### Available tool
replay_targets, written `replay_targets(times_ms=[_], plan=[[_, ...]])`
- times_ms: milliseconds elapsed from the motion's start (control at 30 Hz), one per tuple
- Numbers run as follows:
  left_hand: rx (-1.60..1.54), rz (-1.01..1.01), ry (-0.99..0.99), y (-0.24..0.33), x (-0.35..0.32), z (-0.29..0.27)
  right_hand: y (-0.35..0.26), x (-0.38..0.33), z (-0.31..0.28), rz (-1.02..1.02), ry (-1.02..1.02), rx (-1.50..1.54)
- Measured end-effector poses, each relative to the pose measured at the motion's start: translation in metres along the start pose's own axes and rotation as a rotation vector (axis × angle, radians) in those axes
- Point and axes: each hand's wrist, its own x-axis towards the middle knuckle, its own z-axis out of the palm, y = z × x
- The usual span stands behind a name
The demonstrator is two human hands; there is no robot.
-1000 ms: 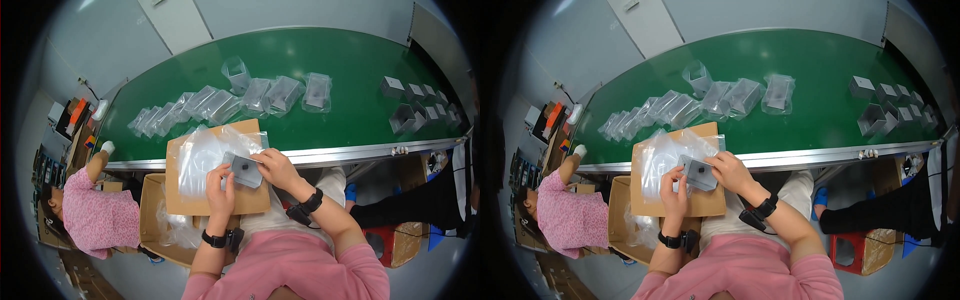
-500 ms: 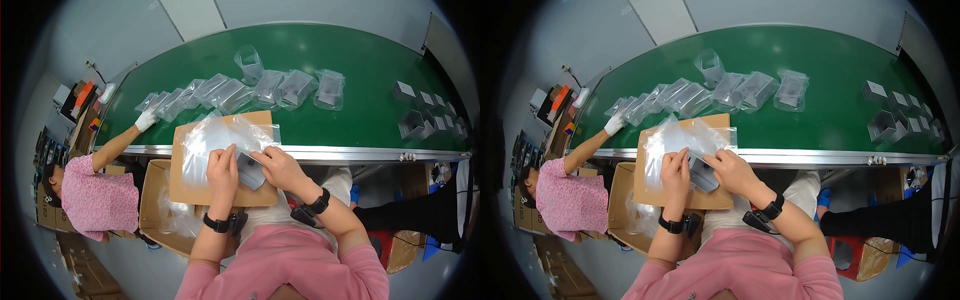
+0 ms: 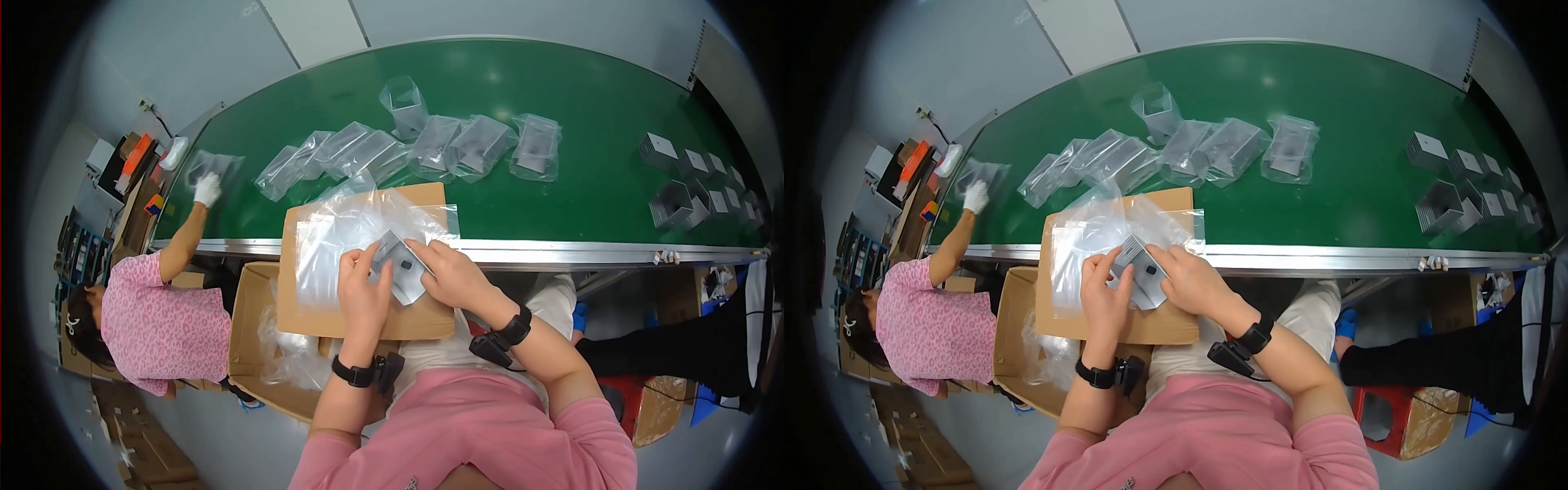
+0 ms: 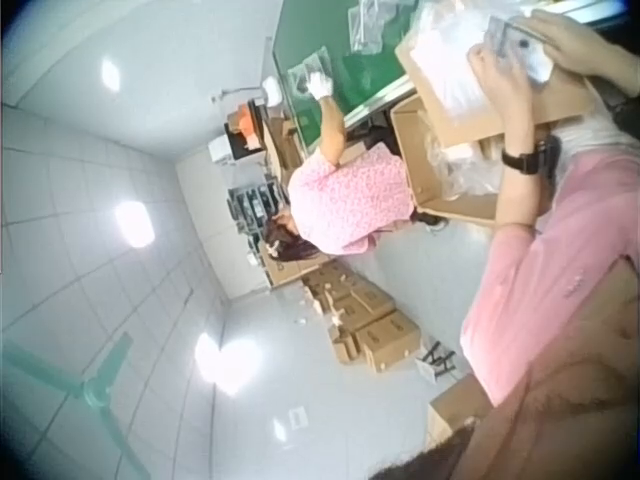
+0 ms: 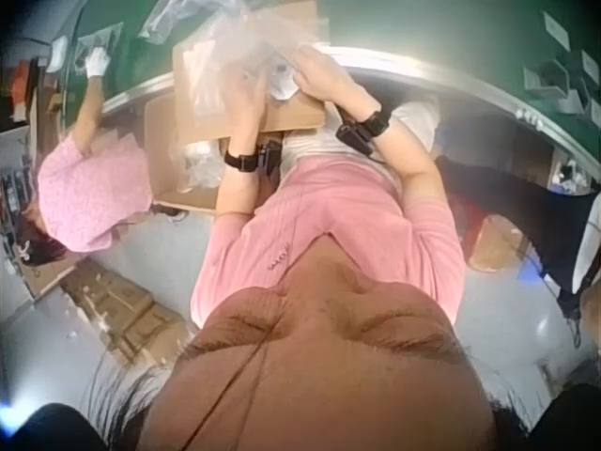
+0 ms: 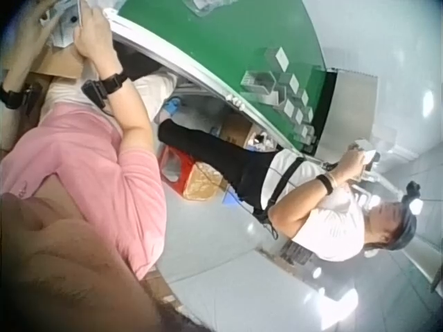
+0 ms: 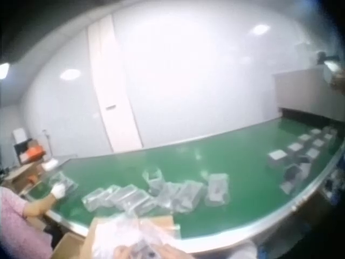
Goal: Packaging metal components into individual plastic bags and arranging them on a workbench.
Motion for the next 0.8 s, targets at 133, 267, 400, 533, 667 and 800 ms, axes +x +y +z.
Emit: replay_targets(times_ms=[133, 267, 400, 533, 667, 800], plan=[[-0.015, 0.066, 0.020, -0.010, 0.002, 0.003, -0.001, 0.000, 0.001, 0.001, 0.040, 0.070], [-0.070, 0.159, -0.012, -0.005, -0.002, 0.006, 0.003, 0.002, -0.006, 0.159, -0.045, 0.204], [-0.163, 0.081, -0.045, -0.003, -0.006, 0.007, 0.022, 0.002, 0.004, -0.074, 0.055, 0.207], [-0.090, 0.097, -0.016, 0.004, -0.009, 0.009, 0.026, 0.002, 0.008, -0.130, 0.160, 0.265], [-0.180, 0.064, -0.002, -0.004, -0.021, 0.021, 0.018, -0.004, 0.008, 0.057, 0.140, 0.457], [-0.533, -0.042, -0.156, -0.001, -0.037, 0.039, 0.007, -0.005, 0.003, 0.116, 0.416, 0.320]])
